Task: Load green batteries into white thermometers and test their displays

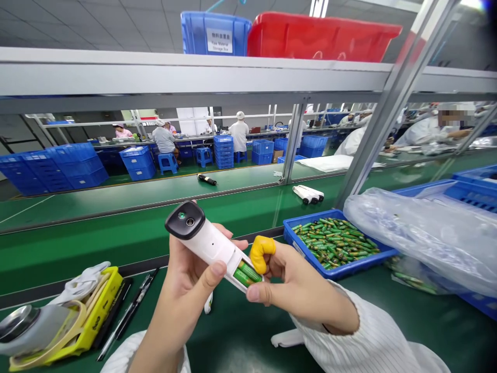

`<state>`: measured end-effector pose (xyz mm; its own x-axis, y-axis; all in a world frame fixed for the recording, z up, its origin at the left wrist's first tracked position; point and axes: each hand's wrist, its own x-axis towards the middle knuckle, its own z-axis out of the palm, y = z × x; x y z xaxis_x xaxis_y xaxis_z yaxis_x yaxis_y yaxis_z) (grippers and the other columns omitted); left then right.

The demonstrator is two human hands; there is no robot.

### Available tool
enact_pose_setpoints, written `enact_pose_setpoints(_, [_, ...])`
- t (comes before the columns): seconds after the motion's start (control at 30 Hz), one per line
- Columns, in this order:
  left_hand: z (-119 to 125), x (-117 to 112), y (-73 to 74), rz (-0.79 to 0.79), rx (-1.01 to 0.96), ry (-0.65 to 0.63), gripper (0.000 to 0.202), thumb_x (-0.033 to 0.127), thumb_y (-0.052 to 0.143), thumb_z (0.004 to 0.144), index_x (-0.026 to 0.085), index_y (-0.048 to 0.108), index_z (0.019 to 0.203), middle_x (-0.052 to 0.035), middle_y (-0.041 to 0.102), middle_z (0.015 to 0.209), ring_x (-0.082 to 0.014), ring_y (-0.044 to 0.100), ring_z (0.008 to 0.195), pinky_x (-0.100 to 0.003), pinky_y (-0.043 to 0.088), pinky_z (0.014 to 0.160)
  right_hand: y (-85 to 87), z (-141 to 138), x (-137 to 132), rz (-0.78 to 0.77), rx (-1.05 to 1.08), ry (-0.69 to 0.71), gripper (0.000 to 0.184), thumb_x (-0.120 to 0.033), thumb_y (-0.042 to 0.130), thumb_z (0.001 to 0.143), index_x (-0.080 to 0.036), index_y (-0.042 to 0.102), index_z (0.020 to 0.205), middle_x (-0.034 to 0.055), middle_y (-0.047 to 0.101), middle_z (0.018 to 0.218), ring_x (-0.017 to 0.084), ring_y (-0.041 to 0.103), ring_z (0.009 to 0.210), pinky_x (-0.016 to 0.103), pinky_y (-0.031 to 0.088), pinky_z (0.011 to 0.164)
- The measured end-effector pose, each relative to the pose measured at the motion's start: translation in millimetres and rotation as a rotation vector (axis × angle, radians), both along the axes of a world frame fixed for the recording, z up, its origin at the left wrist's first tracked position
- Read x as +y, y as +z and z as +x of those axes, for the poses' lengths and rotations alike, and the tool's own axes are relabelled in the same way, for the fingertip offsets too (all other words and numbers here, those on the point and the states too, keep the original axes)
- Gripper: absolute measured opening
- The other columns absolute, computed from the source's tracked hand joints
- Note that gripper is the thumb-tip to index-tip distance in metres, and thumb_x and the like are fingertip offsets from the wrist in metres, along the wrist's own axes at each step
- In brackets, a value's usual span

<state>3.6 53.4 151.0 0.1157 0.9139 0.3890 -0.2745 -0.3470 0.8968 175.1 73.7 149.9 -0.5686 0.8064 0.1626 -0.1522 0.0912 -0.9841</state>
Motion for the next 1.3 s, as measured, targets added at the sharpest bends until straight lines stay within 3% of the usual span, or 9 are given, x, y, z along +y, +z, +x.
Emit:
enact_pose_setpoints(0.23, [2.7, 11.9, -4.5, -0.123, -0.011, -0.086, 0.034, 0.029, 0.055, 0.090, 0.030, 0.044, 0.122, -0.0055, 0.057, 0.120, -0.0229, 0.061, 0.103, -0.033, 0.057, 0.080, 4.5, 0.1, 0.9, 0.082, -0.120, -0.051, 0.031, -0.022, 0.078, 0.066, -0.018, 0.051, 0.080, -0.0040, 0.052, 0.071, 0.008, 0.048, 0.062, 0.019, 0.043, 0.056])
enact_pose_setpoints(0.33, [7.5, 16.2, -5.9, -0.195, -0.074, -0.074, 0.039, 0.031, 0.054, 0.090, 0.025, 0.042, 0.126, -0.0089, 0.056, 0.126, -0.0231, 0.063, 0.099, -0.032, 0.057, 0.075, 5.1, 4.7, 4.1, 0.212, -0.277, -0.102, 0.025, -0.022, 0.074, 0.071, -0.016, 0.049, 0.068, -0.0054, 0.047, 0.063, 0.007, 0.043, 0.056, 0.018, 0.039, 0.052])
enact_pose_setpoints(0.47, [10.8, 20.3, -10.3, -0.238, -0.026, -0.001, 0.045, 0.034, 0.054, 0.088, 0.021, 0.041, 0.129, -0.0092, 0.060, 0.119, -0.0190, 0.064, 0.088, -0.028, 0.054, 0.072, 4.8, 8.7, 5.7, 0.429, -0.458, -0.149, 0.020, -0.027, 0.066, 0.079, -0.015, 0.055, 0.069, -0.0042, 0.050, 0.061, 0.008, 0.044, 0.056, 0.020, 0.035, 0.052])
enact_pose_setpoints(0.57, [10.9, 27.1, -20.2, -0.253, 0.204, 0.123, 0.061, 0.038, 0.049, 0.088, 0.024, 0.024, 0.142, -0.0075, 0.063, 0.110, -0.0199, 0.064, 0.085, -0.031, 0.051, 0.075, 5.8, 11.9, 6.4, 0.530, -0.567, -0.201, 0.018, -0.030, 0.060, 0.085, -0.015, 0.060, 0.076, -0.0024, 0.056, 0.063, 0.009, 0.048, 0.057, 0.020, 0.035, 0.053])
enact_pose_setpoints(0.67, [12.9, 38.4, -36.0, -0.240, 0.725, 0.267, 0.068, 0.037, 0.043, 0.089, 0.027, 0.009, 0.147, -0.0072, 0.063, 0.111, -0.0218, 0.063, 0.088, -0.031, 0.047, 0.074, 7.1, 24.0, 17.0, 0.593, -0.692, -0.276, 0.019, -0.028, 0.051, 0.090, -0.016, 0.064, 0.085, -0.0001, 0.061, 0.069, 0.010, 0.052, 0.058, 0.021, 0.036, 0.056])
enact_pose_setpoints(0.8, [21.7, 53.4, -59.4, -0.238, 1.302, 0.272, 0.061, 0.027, 0.039, 0.089, 0.019, 0.020, 0.146, -0.0107, 0.068, 0.098, -0.0255, 0.064, 0.080, -0.032, 0.043, 0.065, 3.3, 62.7, 51.8, 0.533, -0.858, -0.533, 0.022, -0.028, 0.046, 0.092, -0.016, 0.064, 0.095, 0.0033, 0.067, 0.081, 0.013, 0.059, 0.063, 0.023, 0.041, 0.062])
enact_pose_setpoints(0.97, [30.8, 63.6, -83.4, -0.229, 1.499, 0.233, 0.051, 0.012, 0.044, 0.084, 0.005, 0.042, 0.134, -0.0187, 0.068, 0.098, -0.0320, 0.065, 0.088, -0.036, 0.042, 0.069, -9.9, 113.4, 91.0, 0.394, -1.125, -0.856, 0.021, -0.024, 0.047, 0.090, -0.012, 0.064, 0.094, 0.0084, 0.067, 0.079, 0.019, 0.061, 0.070, 0.027, 0.040, 0.062])
enact_pose_setpoints(1.17, [30.9, 64.1, -95.2, -0.225, 1.597, 0.255, 0.053, 0.004, 0.038, 0.086, 0.001, 0.031, 0.139, -0.0189, 0.067, 0.101, -0.0260, 0.065, 0.089, -0.032, 0.045, 0.070, -21.4, 126.3, 108.4, 0.352, -1.234, -0.791, 0.023, -0.028, 0.046, 0.092, -0.012, 0.063, 0.093, 0.0078, 0.068, 0.081, 0.018, 0.063, 0.072, 0.024, 0.040, 0.061])
enact_pose_setpoints(1.3, [37.4, 59.7, -88.5, -0.196, 1.619, 0.303, 0.051, 0.003, 0.030, 0.088, 0.000, 0.031, 0.139, -0.0251, 0.056, 0.120, -0.0329, 0.058, 0.105, -0.039, 0.046, 0.077, -30.7, 115.7, 126.0, 0.395, -1.351, -0.705, 0.024, -0.028, 0.046, 0.092, -0.012, 0.064, 0.095, 0.0108, 0.068, 0.089, 0.020, 0.063, 0.082, 0.026, 0.042, 0.066])
